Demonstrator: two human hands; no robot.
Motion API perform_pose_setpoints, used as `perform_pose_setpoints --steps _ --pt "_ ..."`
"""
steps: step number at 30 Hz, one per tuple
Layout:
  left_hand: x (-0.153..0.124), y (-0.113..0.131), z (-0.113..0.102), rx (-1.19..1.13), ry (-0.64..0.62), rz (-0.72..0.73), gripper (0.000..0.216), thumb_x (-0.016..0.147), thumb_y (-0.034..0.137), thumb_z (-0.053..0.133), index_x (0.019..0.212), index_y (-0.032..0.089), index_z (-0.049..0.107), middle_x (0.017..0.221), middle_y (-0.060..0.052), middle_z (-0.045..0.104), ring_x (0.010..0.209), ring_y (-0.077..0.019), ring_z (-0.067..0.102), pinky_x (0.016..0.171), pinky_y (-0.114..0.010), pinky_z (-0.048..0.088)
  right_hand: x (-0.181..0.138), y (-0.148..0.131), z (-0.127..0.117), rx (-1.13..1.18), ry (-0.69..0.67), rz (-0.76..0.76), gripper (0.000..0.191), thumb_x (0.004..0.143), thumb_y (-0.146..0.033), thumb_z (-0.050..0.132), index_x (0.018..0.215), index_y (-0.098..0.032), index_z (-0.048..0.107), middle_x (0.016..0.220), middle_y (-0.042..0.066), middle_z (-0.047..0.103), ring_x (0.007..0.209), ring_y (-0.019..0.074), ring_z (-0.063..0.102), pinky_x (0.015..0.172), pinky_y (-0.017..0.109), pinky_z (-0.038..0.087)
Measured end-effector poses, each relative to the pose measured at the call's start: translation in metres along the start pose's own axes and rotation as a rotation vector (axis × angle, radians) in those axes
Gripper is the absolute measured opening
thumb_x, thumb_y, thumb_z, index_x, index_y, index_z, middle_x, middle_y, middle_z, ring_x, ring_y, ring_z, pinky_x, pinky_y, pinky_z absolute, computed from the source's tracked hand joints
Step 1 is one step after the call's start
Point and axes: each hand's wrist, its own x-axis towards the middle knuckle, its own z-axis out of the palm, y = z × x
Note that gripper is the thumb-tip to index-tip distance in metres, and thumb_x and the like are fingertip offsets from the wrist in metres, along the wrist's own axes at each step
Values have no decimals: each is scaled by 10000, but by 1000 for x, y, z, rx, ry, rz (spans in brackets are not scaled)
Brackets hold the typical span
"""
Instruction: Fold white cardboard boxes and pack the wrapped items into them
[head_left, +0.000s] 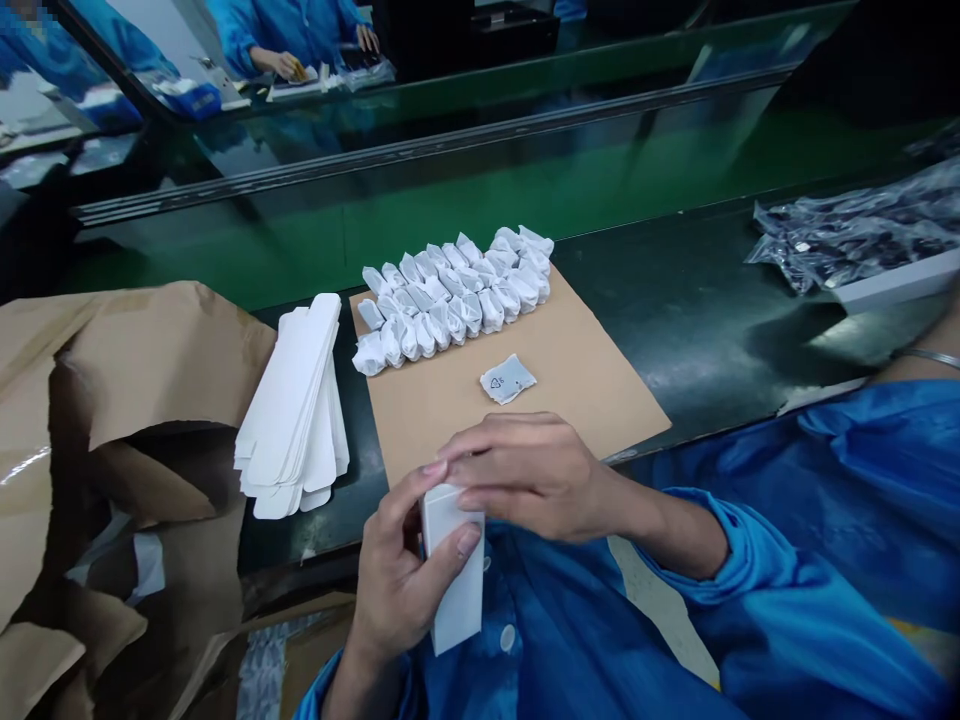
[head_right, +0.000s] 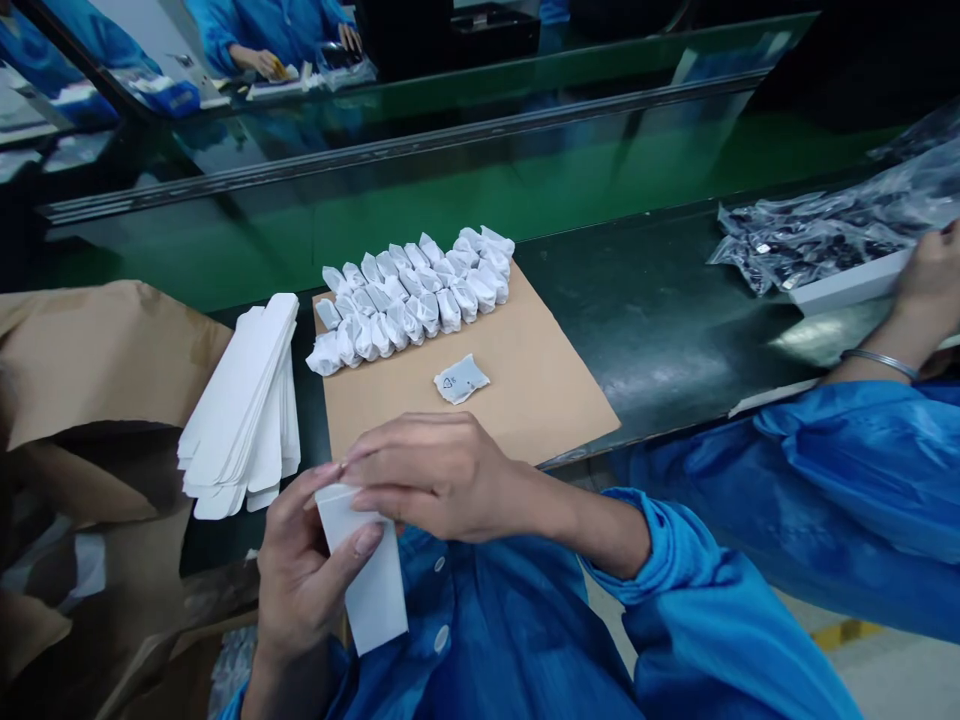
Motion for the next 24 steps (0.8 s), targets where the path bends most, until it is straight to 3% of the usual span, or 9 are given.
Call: perform_pose_setpoints --steps 5,11,14,17,20,24 --pt "6 0 5 -67 34 10 585 849 197 678 1379 345 479 1152 -30 689 869 -153 715 682 -224 583 -1 1 8 69 128 79 126 913 -198 644 979 -103 695 951 120 750 953 174 705 855 299 586" --pt "8 1 9 -11 85 66 478 843 183 679 1285 299 537 1093 -21 656 857 -135 703 674 -200 569 -3 1 6 274 134 246 121 878 -218 698 974 -146 712 962 78 737 922 165 694 792 284 586" --pt "7 0 9 3 172 23 480 816 212 709 1259 275 535 1137 -45 617 803 -140 697 620 -218 562 -7 -1 4 319 130 399 405 796 -288 790 1161 -167 663 1117 91 702 949 174 680 761 277 582" --pt "11 1 13 -10 376 64 490 794 201 722 1235 269 521 1161 -41 607 848 -158 699 688 -265 578 -20 -6 15 371 39 568 784 730 -405 835 1402 -205 484 1335 112 608 1141 226 632 901 344 570" --pt "23 3 22 -71 539 151 462 826 174 674 1240 270 492 1213 -56 626 975 -217 700 810 -397 586 -37 -11 39 412 -71 628 792 871 -436 695 1520 -216 296 1489 119 481 1321 245 520 1055 407 488" --pt "38 6 27 -63 615 250 381 821 185 674 1176 246 550 1248 -70 625 998 -246 695 864 -499 572 -50 -17 57 388 33 554 663 969 -358 561 1542 -251 247 1550 79 407 1380 205 461 1135 373 412"
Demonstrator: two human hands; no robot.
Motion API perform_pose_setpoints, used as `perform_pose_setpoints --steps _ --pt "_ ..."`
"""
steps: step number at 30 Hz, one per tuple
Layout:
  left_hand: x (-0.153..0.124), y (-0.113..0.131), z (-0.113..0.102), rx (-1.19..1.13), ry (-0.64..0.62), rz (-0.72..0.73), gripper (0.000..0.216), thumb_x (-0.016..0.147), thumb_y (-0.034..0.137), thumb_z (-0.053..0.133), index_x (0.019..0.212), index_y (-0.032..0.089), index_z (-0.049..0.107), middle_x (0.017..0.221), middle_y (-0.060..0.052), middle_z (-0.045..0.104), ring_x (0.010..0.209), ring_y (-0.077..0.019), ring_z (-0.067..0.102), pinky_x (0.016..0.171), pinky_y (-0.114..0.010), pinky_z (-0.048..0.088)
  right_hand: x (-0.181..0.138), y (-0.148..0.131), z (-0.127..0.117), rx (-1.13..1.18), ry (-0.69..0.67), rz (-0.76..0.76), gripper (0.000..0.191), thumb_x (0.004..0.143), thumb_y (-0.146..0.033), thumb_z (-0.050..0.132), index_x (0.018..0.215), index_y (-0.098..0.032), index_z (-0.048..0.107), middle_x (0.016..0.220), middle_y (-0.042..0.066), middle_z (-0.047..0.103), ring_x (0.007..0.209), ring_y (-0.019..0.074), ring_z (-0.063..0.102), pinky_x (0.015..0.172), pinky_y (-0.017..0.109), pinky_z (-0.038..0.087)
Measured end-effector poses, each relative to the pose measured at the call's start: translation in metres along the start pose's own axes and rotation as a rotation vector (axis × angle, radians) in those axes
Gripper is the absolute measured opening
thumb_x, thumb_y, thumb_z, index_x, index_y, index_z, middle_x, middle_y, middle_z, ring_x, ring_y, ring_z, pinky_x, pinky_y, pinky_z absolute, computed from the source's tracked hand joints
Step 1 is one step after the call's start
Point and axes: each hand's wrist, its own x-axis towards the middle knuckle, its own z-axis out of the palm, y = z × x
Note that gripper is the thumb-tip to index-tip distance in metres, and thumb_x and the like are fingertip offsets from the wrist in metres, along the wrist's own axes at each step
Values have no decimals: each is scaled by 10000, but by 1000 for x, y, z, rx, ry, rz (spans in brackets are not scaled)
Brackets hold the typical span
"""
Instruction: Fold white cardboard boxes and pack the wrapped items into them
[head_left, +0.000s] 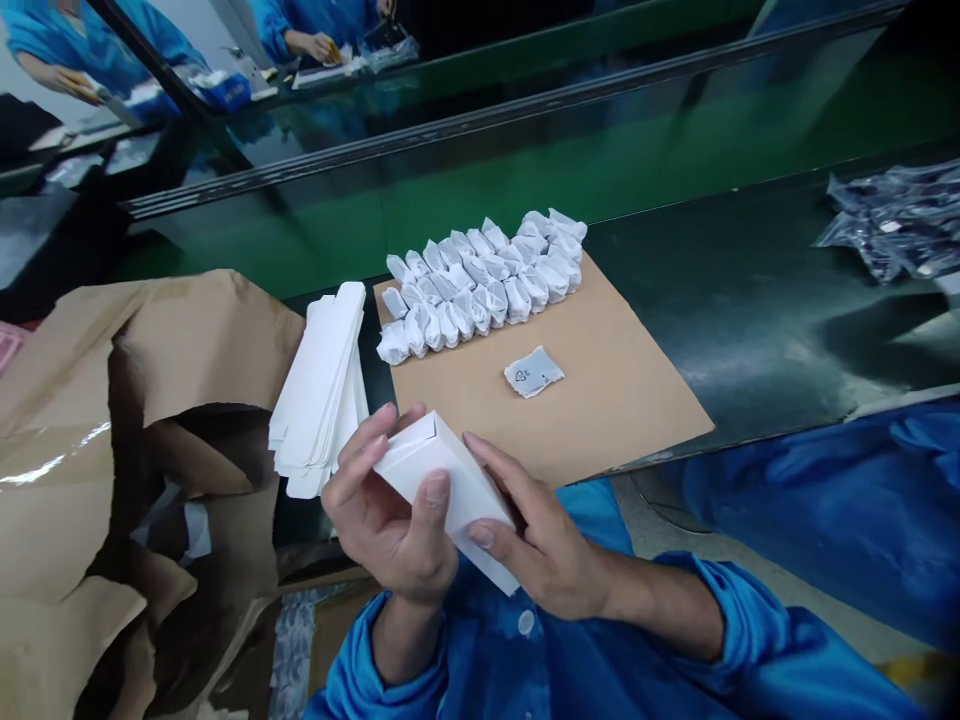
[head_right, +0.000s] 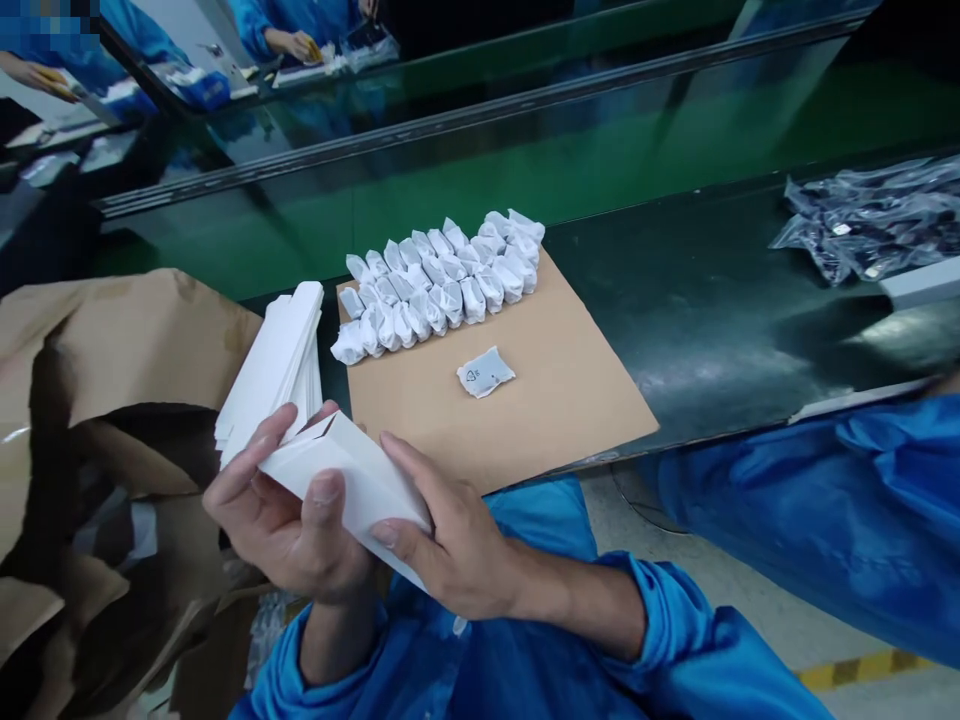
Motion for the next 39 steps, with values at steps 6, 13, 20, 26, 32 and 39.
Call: perform_pose_setpoints --steps 6,13,20,26,32,39 --pt "9 1 -7 106 79 89 228 839 321 675 1012 215 570 934 -9 705 814 -198 696 755 -455 606 2 -9 -8 -40 -54 -7 636 953 -325 594 1520 -303 306 1517 27 462 1323 179 525 1105 318 442" --pt "13 -1 -11 101 62 116 212 822 265 705 950 210 545 858 27 683 784 -162 712 737 -368 600 -3 -6 -2 49 -82 76 638 960 -324 583 1527 -287 295 1534 38 435 1360 193 481 1126 340 415" --pt "9 -11 -9 129 108 164 190 804 242 717 909 173 573 831 4 705 769 -169 715 714 -369 605 1 -6 -9 74 -101 170 582 958 -356 586 1488 -268 360 1511 34 467 1352 183 487 1103 310 429" --pt "2 -25 -2 86 170 157 129 811 175 695 895 166 597 852 -3 745 706 -181 724 653 -375 605 2 -3 -7 -65 -134 134 587 991 -392 494 1512 -206 297 1486 100 487 1305 217 531 1059 363 468" --pt "16 -31 -21 388 201 165 61 838 183 681 857 158 628 905 -63 748 792 -203 719 745 -391 573 8 5 -10 -670 -196 97 815 898 -373 622 1548 -146 188 1462 190 478 1275 337 529 964 504 511" --pt "24 -18 -63 818 -972 665 614 845 410 680 1379 180 483 1152 -124 704 1021 -271 675 929 -399 487 42 -16 -66 -844 -568 -157 560 908 -325 617 1391 -91 454 1231 160 652 1090 273 631 900 390 514"
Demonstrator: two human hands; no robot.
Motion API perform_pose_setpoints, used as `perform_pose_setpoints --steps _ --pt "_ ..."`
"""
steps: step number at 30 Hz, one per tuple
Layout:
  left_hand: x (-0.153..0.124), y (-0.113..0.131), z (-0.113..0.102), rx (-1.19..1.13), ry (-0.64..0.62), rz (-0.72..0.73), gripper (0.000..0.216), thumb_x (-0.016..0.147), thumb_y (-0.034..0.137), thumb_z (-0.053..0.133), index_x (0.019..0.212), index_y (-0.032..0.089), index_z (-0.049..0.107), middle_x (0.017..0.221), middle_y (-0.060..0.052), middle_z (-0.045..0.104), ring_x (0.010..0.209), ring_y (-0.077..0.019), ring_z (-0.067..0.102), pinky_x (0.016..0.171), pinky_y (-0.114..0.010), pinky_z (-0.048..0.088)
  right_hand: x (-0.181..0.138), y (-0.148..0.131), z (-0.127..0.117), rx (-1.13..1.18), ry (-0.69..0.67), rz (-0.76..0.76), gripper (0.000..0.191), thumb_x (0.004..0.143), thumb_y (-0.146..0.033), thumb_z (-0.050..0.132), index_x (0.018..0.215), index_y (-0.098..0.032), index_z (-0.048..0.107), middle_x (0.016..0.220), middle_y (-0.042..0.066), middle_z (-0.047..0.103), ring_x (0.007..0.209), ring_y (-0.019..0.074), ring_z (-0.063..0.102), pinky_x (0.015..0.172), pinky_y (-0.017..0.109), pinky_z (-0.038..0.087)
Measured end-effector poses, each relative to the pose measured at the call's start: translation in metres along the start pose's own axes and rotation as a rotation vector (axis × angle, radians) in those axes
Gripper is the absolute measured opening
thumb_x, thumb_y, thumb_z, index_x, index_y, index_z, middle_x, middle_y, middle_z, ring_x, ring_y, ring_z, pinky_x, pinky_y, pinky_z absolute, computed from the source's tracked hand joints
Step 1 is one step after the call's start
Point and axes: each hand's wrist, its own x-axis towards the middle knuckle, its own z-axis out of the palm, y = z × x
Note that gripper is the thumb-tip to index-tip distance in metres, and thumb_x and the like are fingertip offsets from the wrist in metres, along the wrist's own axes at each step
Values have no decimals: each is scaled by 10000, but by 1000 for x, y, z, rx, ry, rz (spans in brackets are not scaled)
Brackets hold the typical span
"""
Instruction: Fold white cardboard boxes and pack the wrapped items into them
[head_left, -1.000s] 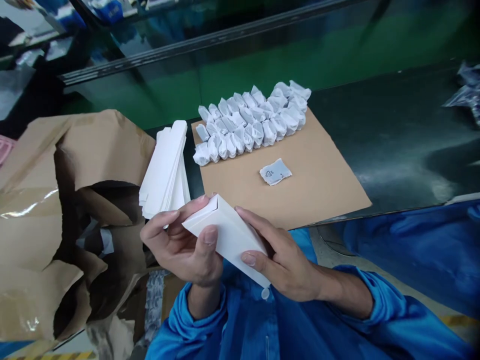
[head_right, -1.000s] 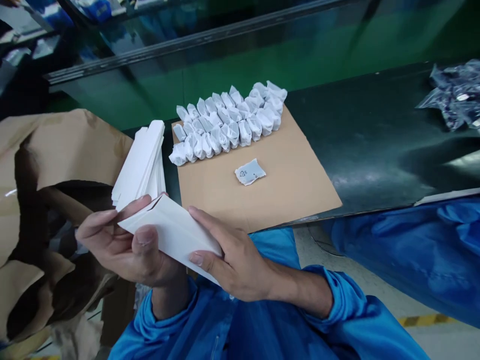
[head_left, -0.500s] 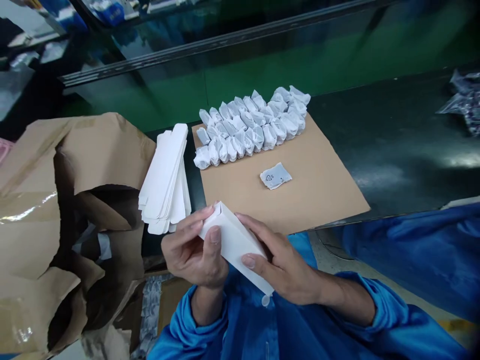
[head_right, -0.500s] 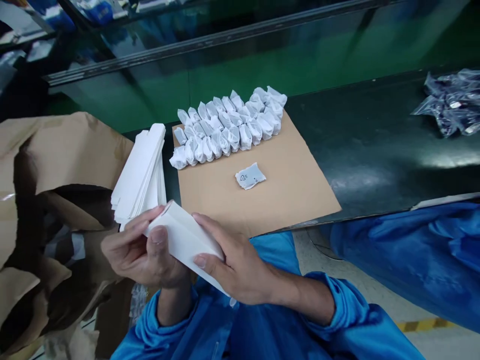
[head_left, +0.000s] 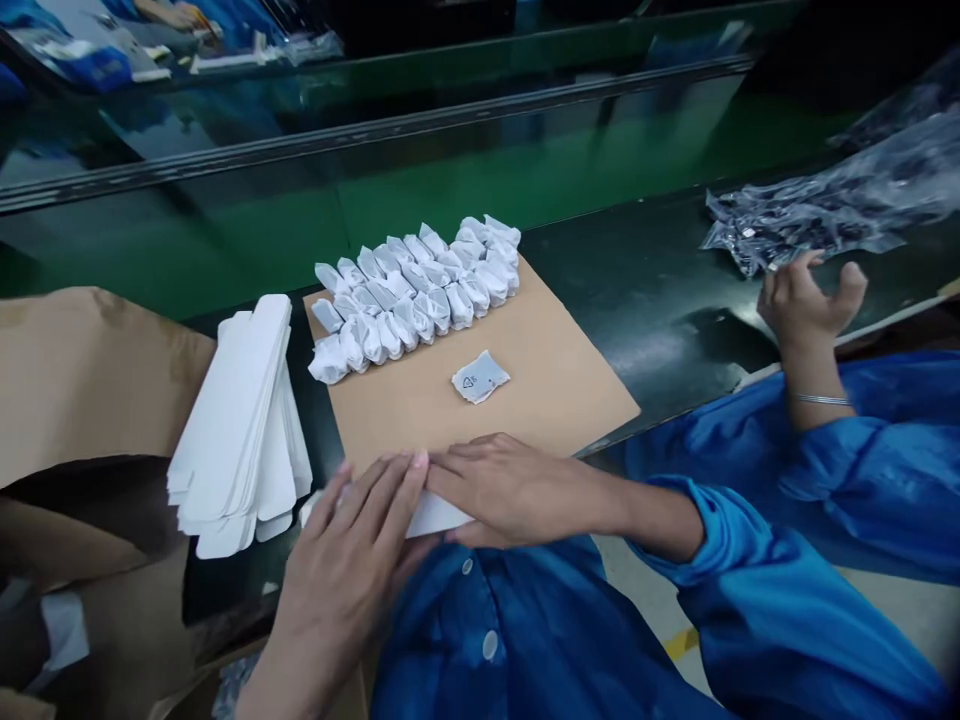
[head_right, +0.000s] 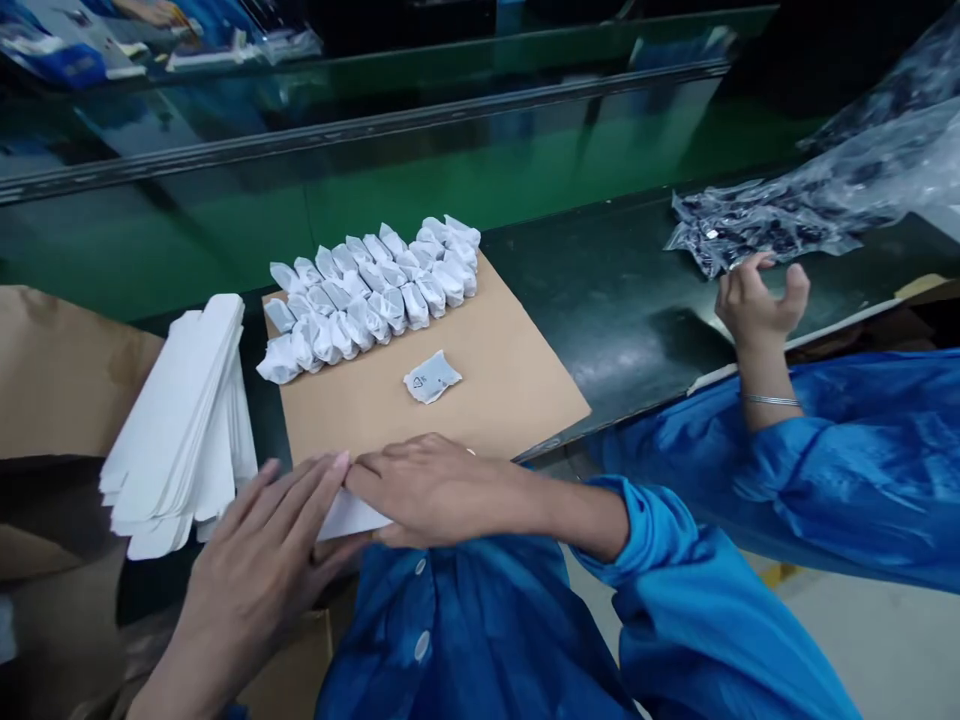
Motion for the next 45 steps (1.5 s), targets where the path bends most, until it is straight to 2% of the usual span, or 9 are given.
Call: perform_pose_setpoints --steps 4,7,10,16,20,24,31,37,45 --pt "-10 -8 16 83 -153 -154 452 907 413 592 1297 187 555 928 -61 715 745 -210 664 641 -306 458 10 41 -39 -117 163 97 363 948 -291 578 1290 -168 578 1381 119 573 1253 274 523 1006 408 437" --pt "-19 -13 24 28 -241 -355 511 871 563 579 1227 196 580 1011 -79 686 843 -242 665 653 -315 466 22 70 -46 -189 39 174 324 903 -128 579 1217 -182 636 1326 119 601 1168 293 531 958 431 417" --pt "-25 -13 26 -45 -270 -514 526 888 621 496 1184 194 574 1013 -88 654 883 -261 652 639 -326 464 28 82 -35 -52 -27 174 247 901 -67 517 1024 -172 703 1042 108 681 959 240 556 865 382 409" --pt "-23 -9 22 -113 -229 -845 377 867 509 568 1110 221 561 1048 -75 634 944 -257 644 674 -321 480 11 94 -28 182 264 331 92 798 -107 619 860 -137 680 859 90 621 865 221 539 800 371 421" --pt "-12 -9 25 -128 -306 -940 406 835 528 589 1105 227 567 1029 -81 675 881 -276 667 634 -335 460 3 106 -18 467 512 418 256 889 -420 589 904 -164 581 851 53 629 758 164 592 697 323 510" --pt "-1 -7 30 -98 -258 -966 400 839 527 579 1113 235 578 1073 -86 686 897 -287 667 613 -332 427 5 94 0 700 737 454 411 896 -606 510 865 -198 473 763 10 598 630 118 581 574 267 542" --pt "11 6 33 -40 -139 -867 383 815 442 600 1114 203 596 1025 -92 681 897 -271 662 585 -309 394 21 30 0 727 1129 421 297 889 -455 644 1072 -230 578 895 19 655 733 143 645 576 261 581" --pt "7 8 33 5 -63 -862 365 808 444 619 1091 214 610 968 -78 689 876 -262 667 588 -308 385 18 17 -4 522 844 377 229 867 -311 695 1059 -186 693 1030 56 712 840 165 677 709 293 590" --pt "3 13 37 11 -70 -758 346 839 443 616 1100 215 631 947 -69 694 839 -246 665 585 -312 380 10 19 -61 92 321 240 145 883 -156 649 1016 -160 707 942 38 718 787 155 630 689 276 468"
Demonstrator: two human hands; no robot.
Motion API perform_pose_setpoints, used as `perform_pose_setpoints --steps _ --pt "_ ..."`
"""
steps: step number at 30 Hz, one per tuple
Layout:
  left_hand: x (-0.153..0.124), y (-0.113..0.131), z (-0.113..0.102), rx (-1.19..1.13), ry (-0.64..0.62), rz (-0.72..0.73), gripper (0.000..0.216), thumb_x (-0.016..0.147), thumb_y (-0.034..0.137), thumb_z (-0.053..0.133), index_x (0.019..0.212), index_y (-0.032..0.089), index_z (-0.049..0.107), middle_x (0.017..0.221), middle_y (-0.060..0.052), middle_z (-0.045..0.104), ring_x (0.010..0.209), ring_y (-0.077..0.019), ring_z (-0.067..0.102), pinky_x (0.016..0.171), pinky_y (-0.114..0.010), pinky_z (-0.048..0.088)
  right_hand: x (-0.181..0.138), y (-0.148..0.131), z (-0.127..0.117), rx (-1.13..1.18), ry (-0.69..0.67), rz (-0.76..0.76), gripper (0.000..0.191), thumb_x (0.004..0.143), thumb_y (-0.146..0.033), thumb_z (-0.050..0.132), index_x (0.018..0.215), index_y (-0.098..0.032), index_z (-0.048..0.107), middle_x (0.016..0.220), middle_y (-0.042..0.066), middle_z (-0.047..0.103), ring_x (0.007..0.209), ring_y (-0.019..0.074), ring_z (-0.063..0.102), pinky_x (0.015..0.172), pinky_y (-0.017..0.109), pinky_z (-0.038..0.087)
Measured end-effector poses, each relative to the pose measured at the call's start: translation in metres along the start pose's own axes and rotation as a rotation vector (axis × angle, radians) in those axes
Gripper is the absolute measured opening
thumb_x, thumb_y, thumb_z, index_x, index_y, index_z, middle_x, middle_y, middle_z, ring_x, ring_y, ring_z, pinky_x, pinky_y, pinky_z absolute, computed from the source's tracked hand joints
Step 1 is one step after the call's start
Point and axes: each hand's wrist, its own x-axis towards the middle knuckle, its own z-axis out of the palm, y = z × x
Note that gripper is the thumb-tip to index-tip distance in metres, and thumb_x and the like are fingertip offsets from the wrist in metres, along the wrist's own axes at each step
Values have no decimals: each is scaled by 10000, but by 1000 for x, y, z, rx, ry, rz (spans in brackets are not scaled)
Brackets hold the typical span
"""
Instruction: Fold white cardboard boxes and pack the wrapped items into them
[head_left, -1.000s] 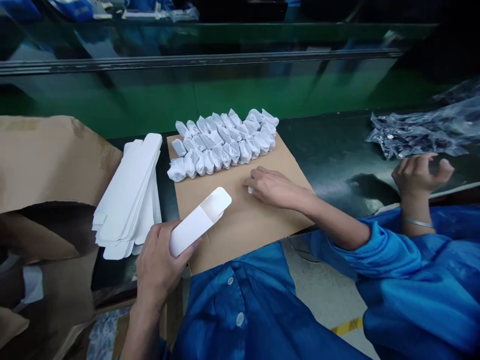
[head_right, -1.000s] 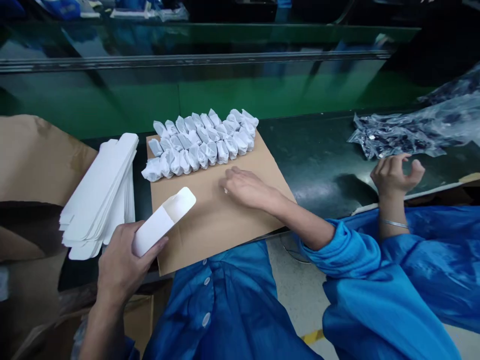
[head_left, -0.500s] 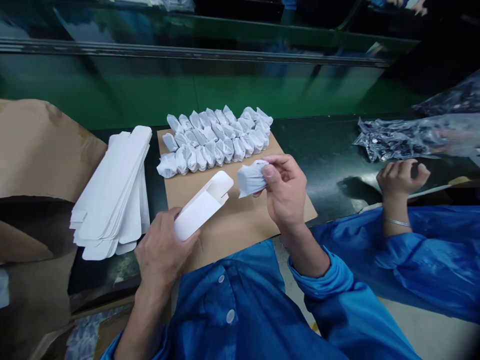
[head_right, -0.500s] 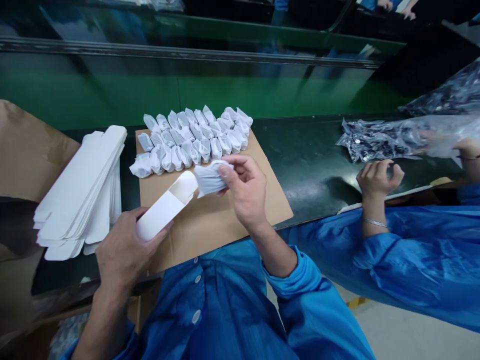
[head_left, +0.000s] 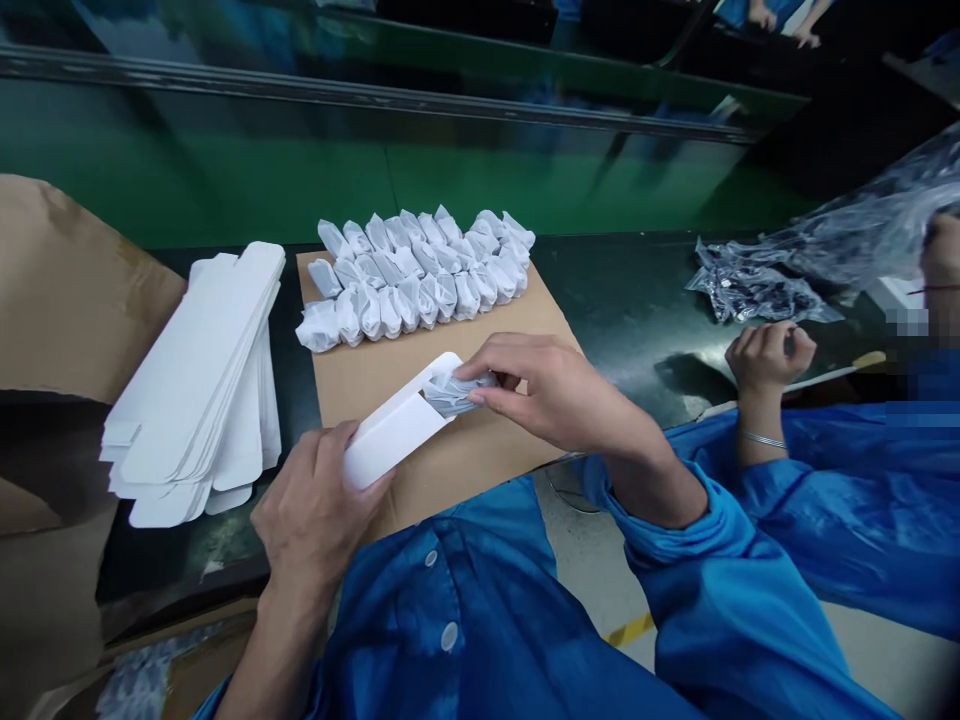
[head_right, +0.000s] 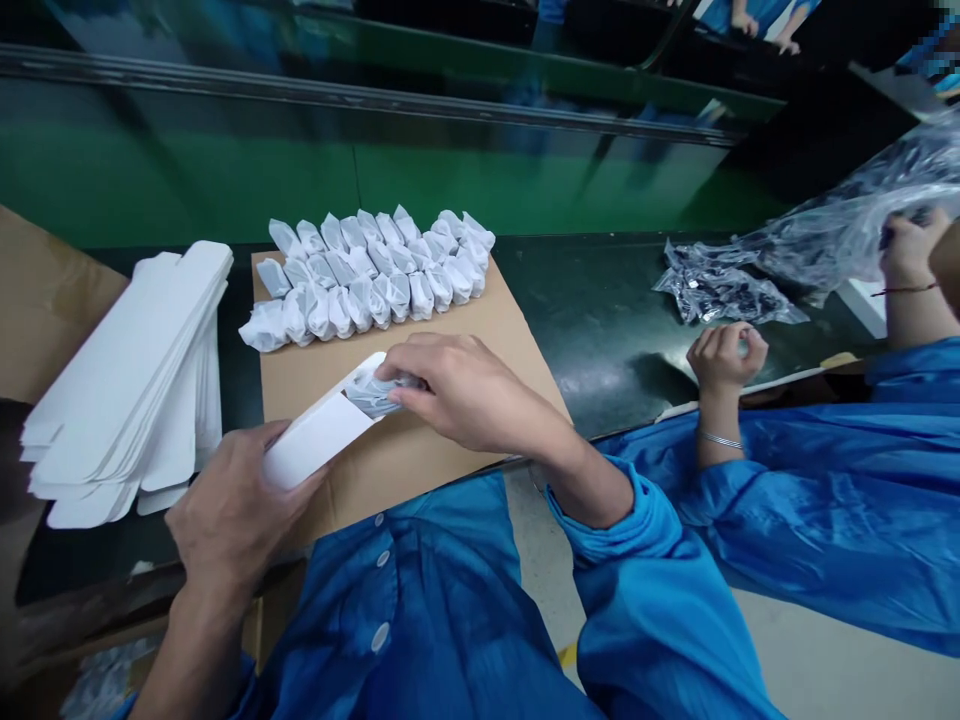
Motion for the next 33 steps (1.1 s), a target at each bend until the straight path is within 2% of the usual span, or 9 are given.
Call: perform_pose_setpoints --steps 4,6,8,13,17,22,25,30,33 --pt "-5 -1 5 -10 47 133 330 846 399 625 1117 211 620 958 -61 709 845 -226 676 618 -301 412 13 0 -22 -100 -264 -80 166 879 -111 618 1005 -162 715 957 34 727 835 173 643 716 286 450" --pt "-6 -3 6 -21 126 201 335 850 380 636 1134 205 611 979 -64 721 867 -220 682 657 -297 433 16 3 -30 -83 -311 -102 157 879 -137 631 997 -188 721 957 17 731 843 174 649 731 290 457" --pt "-7 -5 7 -33 175 210 353 845 383 651 1146 204 607 997 -68 728 876 -218 687 663 -296 439 15 5 -33 -86 -307 -106 149 885 -164 634 997 -202 725 956 16 731 851 180 653 738 298 463" --pt "-5 -10 5 -39 215 85 384 828 418 682 1144 212 608 1010 -85 727 884 -244 690 658 -308 435 7 6 -31 -63 -216 -70 151 901 -152 623 1011 -186 721 970 25 734 840 172 664 718 288 467" --pt "2 -21 2 23 289 200 383 827 377 694 1158 204 603 984 -82 727 846 -234 677 645 -298 411 1 -10 -38 -187 -135 -87 114 924 -166 605 973 -175 708 952 41 713 846 174 640 704 284 440" --pt "11 -26 -5 102 240 341 327 845 359 653 1114 175 622 907 -83 718 760 -230 644 583 -304 374 5 -37 -47 -441 -264 -152 141 938 -136 551 917 -132 690 890 73 663 735 161 573 631 291 371" --pt "11 -22 -8 82 242 398 308 857 323 626 1120 162 616 914 -87 717 763 -228 646 588 -301 382 17 -40 -40 -395 -314 -188 139 933 -119 546 954 -135 683 884 59 657 766 163 569 649 289 370" --pt "6 -22 -6 33 198 280 393 863 431 622 1143 155 615 929 -90 711 767 -230 658 568 -303 371 25 -23 3 52 -50 -9 63 888 -174 632 950 -170 645 851 -2 677 757 126 604 663 245 431" --pt "5 -25 -3 73 188 225 418 859 495 613 1113 164 630 873 -78 699 705 -228 643 545 -311 351 16 -13 35 275 106 135 218 827 -233 713 1000 -177 592 879 -4 682 705 112 616 623 232 486"
